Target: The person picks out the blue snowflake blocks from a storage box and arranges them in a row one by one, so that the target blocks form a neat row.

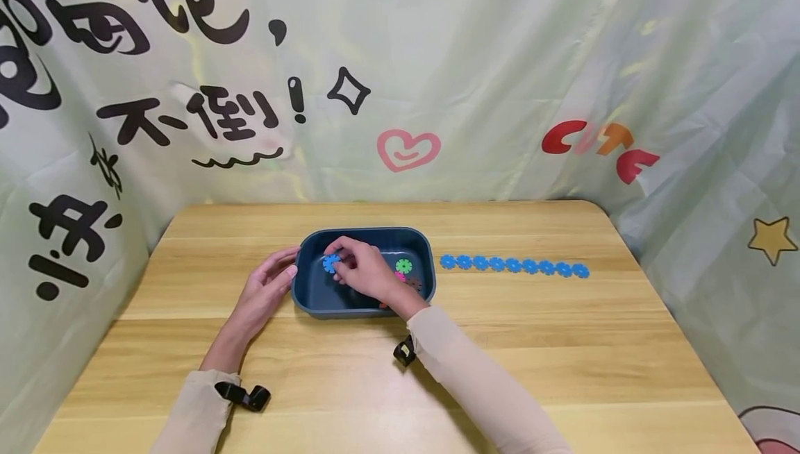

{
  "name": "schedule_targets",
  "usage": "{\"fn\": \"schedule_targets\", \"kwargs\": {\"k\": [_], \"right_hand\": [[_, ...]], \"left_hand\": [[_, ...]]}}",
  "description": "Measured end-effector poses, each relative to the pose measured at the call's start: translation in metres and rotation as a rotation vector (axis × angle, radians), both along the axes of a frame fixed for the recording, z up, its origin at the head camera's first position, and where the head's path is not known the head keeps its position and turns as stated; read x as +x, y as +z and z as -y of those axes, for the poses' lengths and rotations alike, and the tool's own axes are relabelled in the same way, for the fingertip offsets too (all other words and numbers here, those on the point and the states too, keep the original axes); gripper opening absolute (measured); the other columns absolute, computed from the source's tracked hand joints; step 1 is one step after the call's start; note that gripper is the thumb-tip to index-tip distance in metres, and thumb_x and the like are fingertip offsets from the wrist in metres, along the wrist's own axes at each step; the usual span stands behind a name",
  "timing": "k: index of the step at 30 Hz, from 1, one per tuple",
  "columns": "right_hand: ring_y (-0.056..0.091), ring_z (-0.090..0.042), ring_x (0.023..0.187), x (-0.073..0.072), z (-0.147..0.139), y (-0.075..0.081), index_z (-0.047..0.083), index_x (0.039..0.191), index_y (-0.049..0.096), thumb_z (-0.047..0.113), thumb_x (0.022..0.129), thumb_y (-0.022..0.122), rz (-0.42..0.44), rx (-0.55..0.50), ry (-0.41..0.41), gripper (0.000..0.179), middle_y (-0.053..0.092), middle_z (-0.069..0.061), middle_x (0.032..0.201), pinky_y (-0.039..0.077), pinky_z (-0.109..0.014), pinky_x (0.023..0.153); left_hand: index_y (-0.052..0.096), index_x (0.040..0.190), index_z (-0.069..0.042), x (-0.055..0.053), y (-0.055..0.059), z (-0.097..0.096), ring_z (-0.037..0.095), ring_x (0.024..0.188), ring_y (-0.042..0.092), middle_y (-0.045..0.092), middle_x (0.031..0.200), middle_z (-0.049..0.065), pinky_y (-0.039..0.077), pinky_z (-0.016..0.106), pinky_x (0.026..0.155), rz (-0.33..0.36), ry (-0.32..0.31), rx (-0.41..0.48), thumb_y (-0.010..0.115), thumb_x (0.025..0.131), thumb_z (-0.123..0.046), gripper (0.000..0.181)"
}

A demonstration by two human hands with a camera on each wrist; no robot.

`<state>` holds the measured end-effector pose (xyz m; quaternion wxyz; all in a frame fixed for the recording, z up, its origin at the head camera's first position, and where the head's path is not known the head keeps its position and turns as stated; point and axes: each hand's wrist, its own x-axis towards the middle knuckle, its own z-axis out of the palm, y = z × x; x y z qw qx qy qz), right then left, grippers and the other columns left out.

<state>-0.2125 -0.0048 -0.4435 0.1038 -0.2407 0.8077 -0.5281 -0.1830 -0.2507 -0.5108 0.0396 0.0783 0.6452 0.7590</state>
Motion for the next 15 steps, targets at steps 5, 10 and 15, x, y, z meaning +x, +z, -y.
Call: {"fn": "schedule_targets", "kwargs": {"k": [5,10,15], "right_hand": [[0.066,-0.012,0.079,0.003,-0.007,0.006,0.008,0.121,0.068,0.002,0.098,0.067,-0.028,-0.005,-0.011,0.024,0.065,-0.004,0.099,0.058,-0.024,0.072],[0.062,-0.012,0.086,0.007,-0.014,0.008,0.008,0.123,0.068,0.006,0.096,0.072,-0.081,0.002,-0.021,0.027,0.065,-0.002,0.101,0.054,-0.024,0.076],[0.064,-0.014,0.087,0.011,-0.020,0.009,0.006,0.124,0.068,0.004,0.094,0.074,-0.091,-0.023,-0.013,0.031,0.066,-0.005,0.102,0.055,-0.028,0.075]], "left_hand": [[0.045,0.152,-0.003,0.000,0.001,0.000,0.020,0.130,0.052,0.047,0.149,0.014,0.051,0.027,0.102,0.007,0.002,-0.005,0.055,0.107,-0.013,0.047],[0.045,0.152,-0.004,0.000,0.002,0.000,0.021,0.130,0.051,0.045,0.150,0.014,0.052,0.027,0.102,0.007,0.000,-0.012,0.056,0.107,-0.014,0.047],[0.044,0.152,-0.002,0.001,0.001,0.000,0.020,0.129,0.052,0.047,0.148,0.014,0.052,0.027,0.102,-0.003,0.004,-0.008,0.055,0.107,-0.013,0.047]]}}
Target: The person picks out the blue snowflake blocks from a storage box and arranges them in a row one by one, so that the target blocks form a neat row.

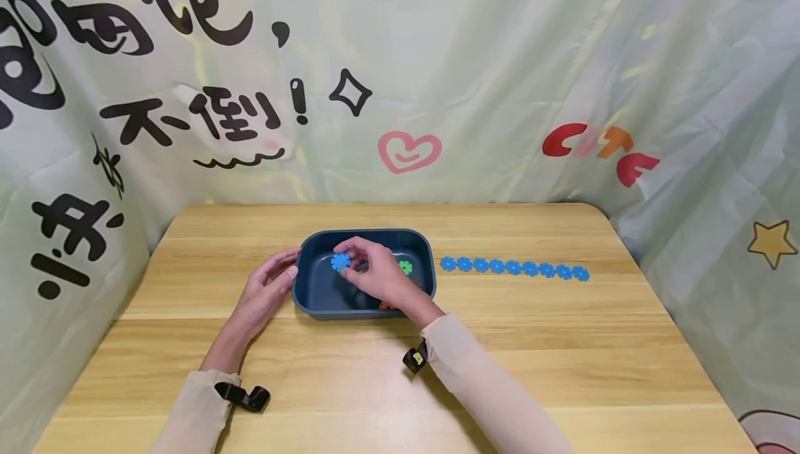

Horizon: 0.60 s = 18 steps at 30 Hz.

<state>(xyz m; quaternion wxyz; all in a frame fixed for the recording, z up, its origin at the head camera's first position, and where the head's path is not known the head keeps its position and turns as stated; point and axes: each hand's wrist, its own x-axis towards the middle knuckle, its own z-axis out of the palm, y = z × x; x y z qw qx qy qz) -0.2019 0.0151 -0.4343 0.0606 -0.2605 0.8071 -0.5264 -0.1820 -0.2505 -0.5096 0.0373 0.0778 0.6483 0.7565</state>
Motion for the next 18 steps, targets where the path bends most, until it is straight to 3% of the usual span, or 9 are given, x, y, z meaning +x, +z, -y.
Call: {"fn": "schedule_targets", "kwargs": {"k": [9,18], "right_hand": [[0.065,-0.017,0.093,0.006,-0.008,0.002,0.008,0.124,0.067,0.000,0.093,0.073,0.009,-0.034,-0.006,0.032,0.064,-0.005,0.106,0.058,-0.032,0.081],[0.065,-0.018,0.097,0.014,-0.018,0.006,0.010,0.123,0.068,-0.002,0.093,0.072,-0.007,-0.042,-0.023,0.033,0.063,-0.004,0.108,0.058,-0.028,0.081]], "left_hand": [[0.044,0.151,0.001,0.000,0.000,0.000,0.018,0.128,0.055,0.050,0.146,0.013,0.052,0.027,0.101,-0.013,0.001,0.017,0.055,0.107,-0.011,0.047],[0.045,0.151,0.001,0.000,0.000,0.000,0.018,0.127,0.055,0.051,0.145,0.012,0.053,0.027,0.099,-0.011,0.004,0.026,0.055,0.107,-0.010,0.046]]}}
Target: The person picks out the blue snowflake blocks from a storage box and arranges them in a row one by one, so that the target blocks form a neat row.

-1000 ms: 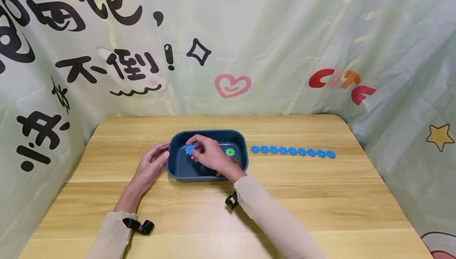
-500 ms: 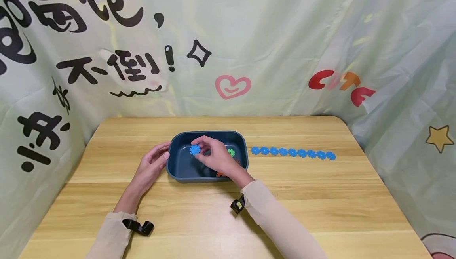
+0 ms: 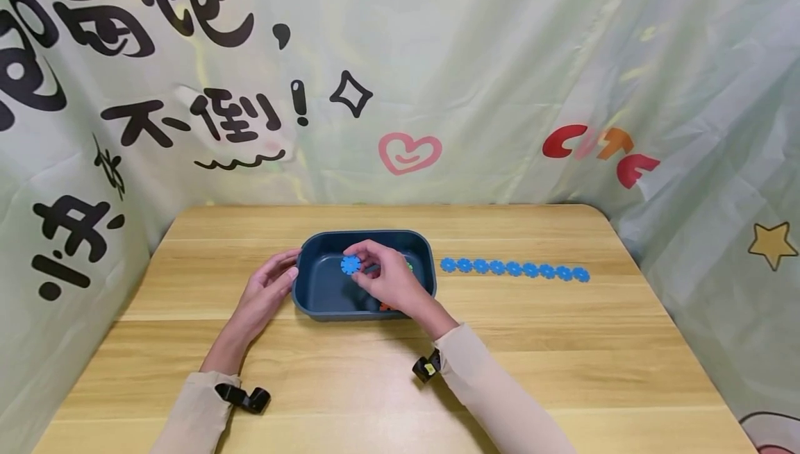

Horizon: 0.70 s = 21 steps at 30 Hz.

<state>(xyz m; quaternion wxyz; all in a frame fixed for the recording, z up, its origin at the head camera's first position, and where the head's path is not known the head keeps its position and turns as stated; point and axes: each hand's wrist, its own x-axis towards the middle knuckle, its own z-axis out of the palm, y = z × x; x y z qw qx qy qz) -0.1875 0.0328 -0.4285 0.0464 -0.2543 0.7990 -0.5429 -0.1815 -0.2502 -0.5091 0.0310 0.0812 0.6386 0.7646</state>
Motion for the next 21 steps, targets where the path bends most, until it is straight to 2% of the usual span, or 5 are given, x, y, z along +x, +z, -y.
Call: {"fn": "schedule_targets", "kwargs": {"k": [10,21], "right_hand": [[0.065,-0.018,0.094,0.008,-0.009,0.002,0.009,0.123,0.068,-0.004,0.092,0.073,-0.031,-0.019,-0.007,0.035,0.064,-0.003,0.105,0.060,-0.038,0.081],[0.064,-0.020,0.091,0.012,-0.023,0.001,0.008,0.125,0.067,-0.005,0.091,0.073,-0.054,-0.025,-0.027,0.037,0.065,-0.005,0.102,0.061,-0.039,0.079]], "left_hand": [[0.045,0.151,0.001,0.001,-0.001,0.001,0.018,0.127,0.055,0.052,0.145,0.012,0.053,0.027,0.099,0.000,0.004,0.005,0.055,0.107,-0.009,0.046],[0.046,0.151,-0.001,0.001,0.001,0.000,0.020,0.127,0.054,0.049,0.146,0.014,0.053,0.028,0.100,0.014,-0.007,0.005,0.056,0.107,-0.011,0.046]]}}
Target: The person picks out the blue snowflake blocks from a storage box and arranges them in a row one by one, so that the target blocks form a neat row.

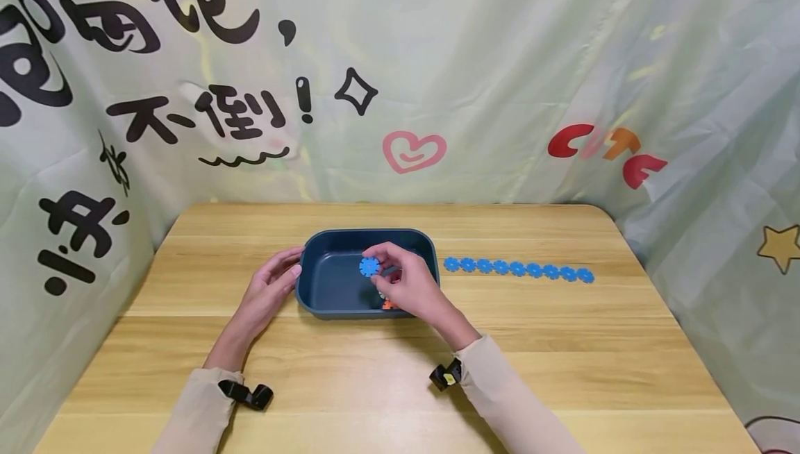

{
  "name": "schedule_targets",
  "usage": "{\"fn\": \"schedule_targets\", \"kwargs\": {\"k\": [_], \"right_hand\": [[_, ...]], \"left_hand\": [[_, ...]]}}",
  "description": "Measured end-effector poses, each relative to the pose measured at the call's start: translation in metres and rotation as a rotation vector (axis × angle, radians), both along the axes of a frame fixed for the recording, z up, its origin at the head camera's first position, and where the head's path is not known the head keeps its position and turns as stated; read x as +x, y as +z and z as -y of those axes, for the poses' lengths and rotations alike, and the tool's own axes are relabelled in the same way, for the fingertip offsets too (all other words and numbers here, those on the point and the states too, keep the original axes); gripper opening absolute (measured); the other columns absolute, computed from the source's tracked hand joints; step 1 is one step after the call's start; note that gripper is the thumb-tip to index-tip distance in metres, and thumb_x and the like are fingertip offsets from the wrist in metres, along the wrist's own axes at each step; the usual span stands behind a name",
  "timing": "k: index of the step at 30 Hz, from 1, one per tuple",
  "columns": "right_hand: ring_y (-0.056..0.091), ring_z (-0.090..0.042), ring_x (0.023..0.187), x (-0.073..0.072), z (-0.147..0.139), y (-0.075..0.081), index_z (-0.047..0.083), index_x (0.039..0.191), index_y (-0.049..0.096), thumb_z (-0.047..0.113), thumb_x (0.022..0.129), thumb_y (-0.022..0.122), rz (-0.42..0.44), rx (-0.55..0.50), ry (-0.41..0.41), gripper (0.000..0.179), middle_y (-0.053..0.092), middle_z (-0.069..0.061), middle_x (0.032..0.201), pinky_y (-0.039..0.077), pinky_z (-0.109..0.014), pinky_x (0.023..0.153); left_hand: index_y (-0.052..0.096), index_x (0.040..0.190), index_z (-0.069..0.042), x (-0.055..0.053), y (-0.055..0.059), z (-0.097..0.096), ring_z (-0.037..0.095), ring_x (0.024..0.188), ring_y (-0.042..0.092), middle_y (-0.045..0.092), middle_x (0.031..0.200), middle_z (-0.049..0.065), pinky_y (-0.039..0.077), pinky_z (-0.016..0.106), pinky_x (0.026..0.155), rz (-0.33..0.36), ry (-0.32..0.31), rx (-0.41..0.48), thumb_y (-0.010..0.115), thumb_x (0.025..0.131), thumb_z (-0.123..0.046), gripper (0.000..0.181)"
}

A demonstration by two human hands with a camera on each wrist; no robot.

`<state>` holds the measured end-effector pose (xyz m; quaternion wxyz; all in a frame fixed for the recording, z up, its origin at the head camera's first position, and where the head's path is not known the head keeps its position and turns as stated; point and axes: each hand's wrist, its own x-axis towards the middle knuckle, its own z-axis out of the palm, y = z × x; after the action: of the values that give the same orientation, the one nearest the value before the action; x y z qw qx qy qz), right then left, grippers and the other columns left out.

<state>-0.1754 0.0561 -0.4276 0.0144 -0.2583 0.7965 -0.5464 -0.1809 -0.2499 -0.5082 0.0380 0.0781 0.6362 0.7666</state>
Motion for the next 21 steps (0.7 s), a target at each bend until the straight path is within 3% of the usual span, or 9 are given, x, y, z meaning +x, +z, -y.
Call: {"fn": "schedule_targets", "kwargs": {"k": [8,21], "right_hand": [[0.063,-0.019,0.086,0.007,-0.011,0.004,0.012,0.126,0.066,-0.003,0.093,0.072,-0.010,-0.004,-0.011,0.037,0.067,-0.003,0.100,0.062,-0.036,0.074],[0.065,-0.029,0.084,0.015,-0.032,0.007,0.012,0.126,0.067,-0.001,0.094,0.072,0.068,-0.008,-0.086,0.036,0.069,-0.009,0.102,0.058,-0.030,0.073]], "left_hand": [[0.047,0.151,-0.002,0.000,0.001,-0.001,0.019,0.127,0.053,0.048,0.147,0.013,0.052,0.027,0.101,0.014,0.012,-0.011,0.057,0.107,-0.013,0.047],[0.046,0.151,-0.003,0.001,0.001,-0.001,0.019,0.127,0.053,0.048,0.147,0.013,0.053,0.027,0.100,0.007,0.012,-0.026,0.057,0.107,-0.014,0.047]]}}
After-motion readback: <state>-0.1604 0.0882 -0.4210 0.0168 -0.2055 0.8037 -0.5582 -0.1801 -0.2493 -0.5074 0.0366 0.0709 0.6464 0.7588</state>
